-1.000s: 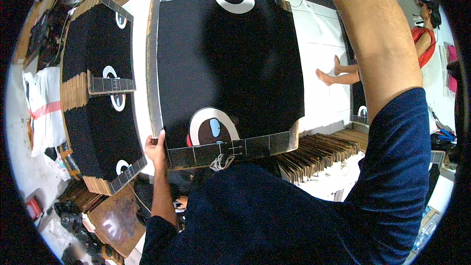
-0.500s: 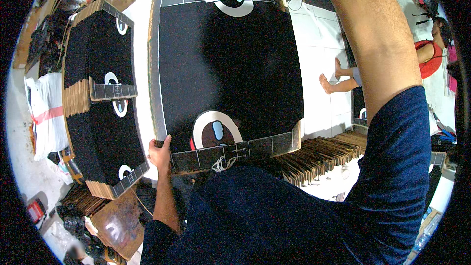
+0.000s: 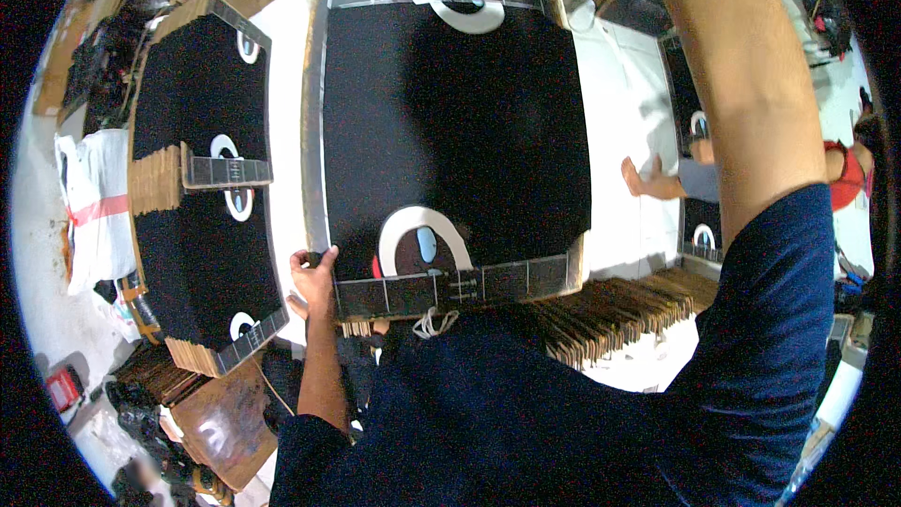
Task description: The person repeatedly aligns a screen printing frame over a black t-shirt and uses a squeegee to pull ink across the mesh. They lift the frame to check the print, reposition the shirt, and occasionally add more ink to the screen before continuing the process.
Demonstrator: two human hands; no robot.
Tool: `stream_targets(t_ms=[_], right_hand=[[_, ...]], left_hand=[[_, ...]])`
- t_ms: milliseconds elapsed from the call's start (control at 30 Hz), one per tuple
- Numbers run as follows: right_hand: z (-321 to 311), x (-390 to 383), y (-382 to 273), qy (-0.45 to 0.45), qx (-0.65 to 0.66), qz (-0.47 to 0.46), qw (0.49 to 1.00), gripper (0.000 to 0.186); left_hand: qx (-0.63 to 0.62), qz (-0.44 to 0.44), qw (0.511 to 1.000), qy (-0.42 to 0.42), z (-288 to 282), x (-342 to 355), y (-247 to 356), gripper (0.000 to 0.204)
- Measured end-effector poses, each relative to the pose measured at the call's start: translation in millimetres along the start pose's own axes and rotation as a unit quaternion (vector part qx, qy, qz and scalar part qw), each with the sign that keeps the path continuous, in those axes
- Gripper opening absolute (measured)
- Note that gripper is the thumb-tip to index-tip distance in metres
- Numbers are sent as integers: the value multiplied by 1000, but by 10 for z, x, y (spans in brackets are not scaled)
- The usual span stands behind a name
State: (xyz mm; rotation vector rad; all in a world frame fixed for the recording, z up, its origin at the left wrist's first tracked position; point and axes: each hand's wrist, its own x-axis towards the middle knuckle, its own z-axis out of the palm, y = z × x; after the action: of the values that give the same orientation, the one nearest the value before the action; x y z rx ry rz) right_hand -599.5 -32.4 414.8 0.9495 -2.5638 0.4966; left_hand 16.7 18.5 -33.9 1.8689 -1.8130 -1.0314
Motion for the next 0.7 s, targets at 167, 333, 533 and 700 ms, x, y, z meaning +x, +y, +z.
stream_targets(t_ms=[167, 333, 533, 700], right_hand=[[-49, -223, -43, -6, -4, 47, 999, 69], [4, -758, -16, -28, 71, 69, 995, 59], [780, -1796, 309, 71, 99, -26, 992, 37], [1665, -3133, 595, 31, 169, -54, 984, 21]], left_hand=[[43, 16, 998, 35, 123, 47, -124, 72], [13, 115, 992, 46, 273, 209, 752, 85], [-558, 147, 765, -285, 517, 239, 3072, 59], [-600, -173, 748, -226, 926, 53, 3409, 71]])
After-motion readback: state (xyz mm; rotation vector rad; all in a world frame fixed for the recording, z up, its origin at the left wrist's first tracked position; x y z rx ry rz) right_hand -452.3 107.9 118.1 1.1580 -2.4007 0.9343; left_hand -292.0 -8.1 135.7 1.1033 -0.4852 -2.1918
